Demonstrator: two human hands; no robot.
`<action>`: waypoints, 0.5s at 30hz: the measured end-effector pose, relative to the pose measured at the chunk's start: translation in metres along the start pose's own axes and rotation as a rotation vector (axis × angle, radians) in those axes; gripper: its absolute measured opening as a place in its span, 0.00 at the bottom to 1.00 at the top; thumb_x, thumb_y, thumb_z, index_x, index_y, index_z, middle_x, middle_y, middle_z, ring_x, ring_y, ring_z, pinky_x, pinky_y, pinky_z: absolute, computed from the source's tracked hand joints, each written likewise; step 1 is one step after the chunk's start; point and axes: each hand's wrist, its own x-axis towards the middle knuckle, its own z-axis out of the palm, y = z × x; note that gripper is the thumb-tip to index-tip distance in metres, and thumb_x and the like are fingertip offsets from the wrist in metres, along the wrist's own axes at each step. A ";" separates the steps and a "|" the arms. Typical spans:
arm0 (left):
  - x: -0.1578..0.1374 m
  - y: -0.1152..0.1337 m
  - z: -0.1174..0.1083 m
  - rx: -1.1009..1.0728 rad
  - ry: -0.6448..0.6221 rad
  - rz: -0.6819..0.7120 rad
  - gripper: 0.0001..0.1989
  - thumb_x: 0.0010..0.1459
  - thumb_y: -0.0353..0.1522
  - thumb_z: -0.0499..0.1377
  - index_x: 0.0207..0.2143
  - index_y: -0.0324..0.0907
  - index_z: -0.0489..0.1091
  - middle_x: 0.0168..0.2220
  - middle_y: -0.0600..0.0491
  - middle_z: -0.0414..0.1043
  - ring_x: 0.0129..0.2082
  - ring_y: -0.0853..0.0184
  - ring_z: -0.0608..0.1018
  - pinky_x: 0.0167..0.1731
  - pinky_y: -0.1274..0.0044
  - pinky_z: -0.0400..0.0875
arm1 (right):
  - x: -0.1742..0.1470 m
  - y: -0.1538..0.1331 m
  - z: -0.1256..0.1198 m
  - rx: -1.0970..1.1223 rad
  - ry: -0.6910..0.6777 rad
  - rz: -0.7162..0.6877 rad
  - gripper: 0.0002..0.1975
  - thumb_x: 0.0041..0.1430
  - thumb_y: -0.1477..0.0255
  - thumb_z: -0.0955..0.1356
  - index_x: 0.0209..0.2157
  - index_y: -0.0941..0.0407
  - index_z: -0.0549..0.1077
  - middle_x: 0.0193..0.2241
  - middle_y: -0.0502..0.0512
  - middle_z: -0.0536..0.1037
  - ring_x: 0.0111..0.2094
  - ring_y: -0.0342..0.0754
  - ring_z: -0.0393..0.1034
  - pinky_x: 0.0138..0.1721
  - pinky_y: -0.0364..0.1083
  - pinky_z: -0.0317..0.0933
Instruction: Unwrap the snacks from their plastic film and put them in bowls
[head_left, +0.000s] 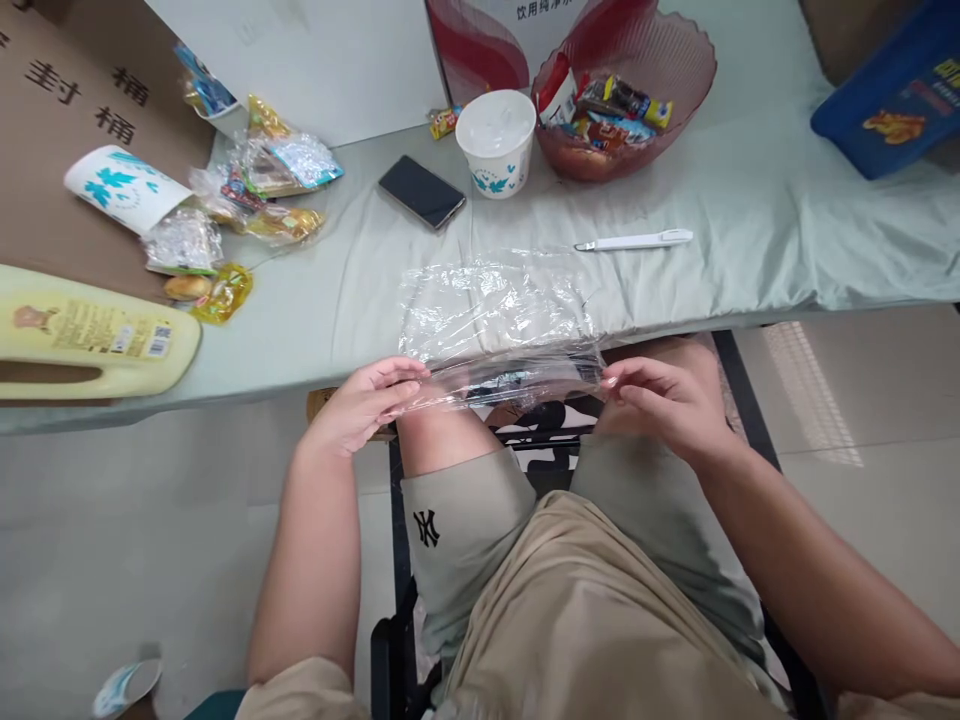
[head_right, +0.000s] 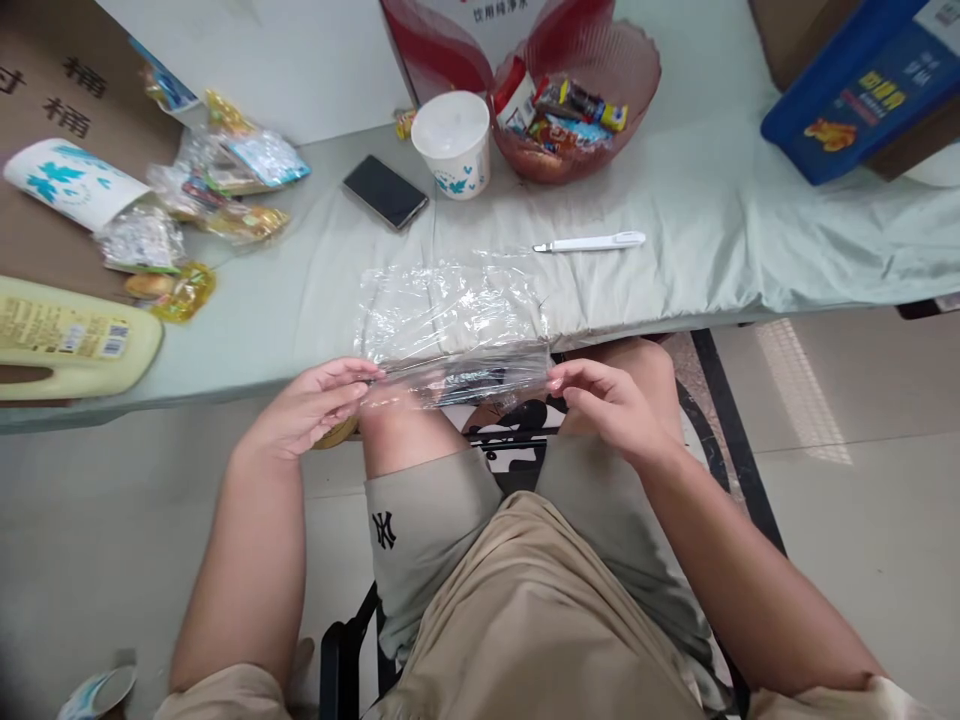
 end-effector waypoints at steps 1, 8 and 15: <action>0.000 -0.002 0.001 0.003 -0.018 0.021 0.23 0.39 0.35 0.77 0.40 0.42 0.78 0.41 0.49 0.79 0.19 0.82 0.61 0.16 0.85 0.52 | 0.002 0.003 0.004 0.068 -0.010 0.071 0.17 0.51 0.63 0.78 0.42 0.49 0.76 0.33 0.50 0.81 0.36 0.47 0.75 0.38 0.45 0.66; 0.005 -0.007 0.006 -0.066 -0.023 0.032 0.24 0.38 0.32 0.77 0.41 0.42 0.79 0.45 0.51 0.78 0.19 0.84 0.61 0.15 0.86 0.51 | 0.030 0.030 0.040 0.423 0.030 0.404 0.15 0.55 0.58 0.74 0.39 0.53 0.77 0.40 0.53 0.83 0.42 0.45 0.77 0.41 0.42 0.69; 0.004 -0.002 0.004 -0.081 0.044 0.009 0.23 0.37 0.28 0.77 0.39 0.42 0.80 0.44 0.50 0.79 0.20 0.82 0.65 0.13 0.86 0.52 | 0.044 0.026 0.044 0.389 0.108 0.278 0.22 0.34 0.61 0.85 0.27 0.57 0.77 0.24 0.50 0.78 0.18 0.36 0.61 0.17 0.38 0.57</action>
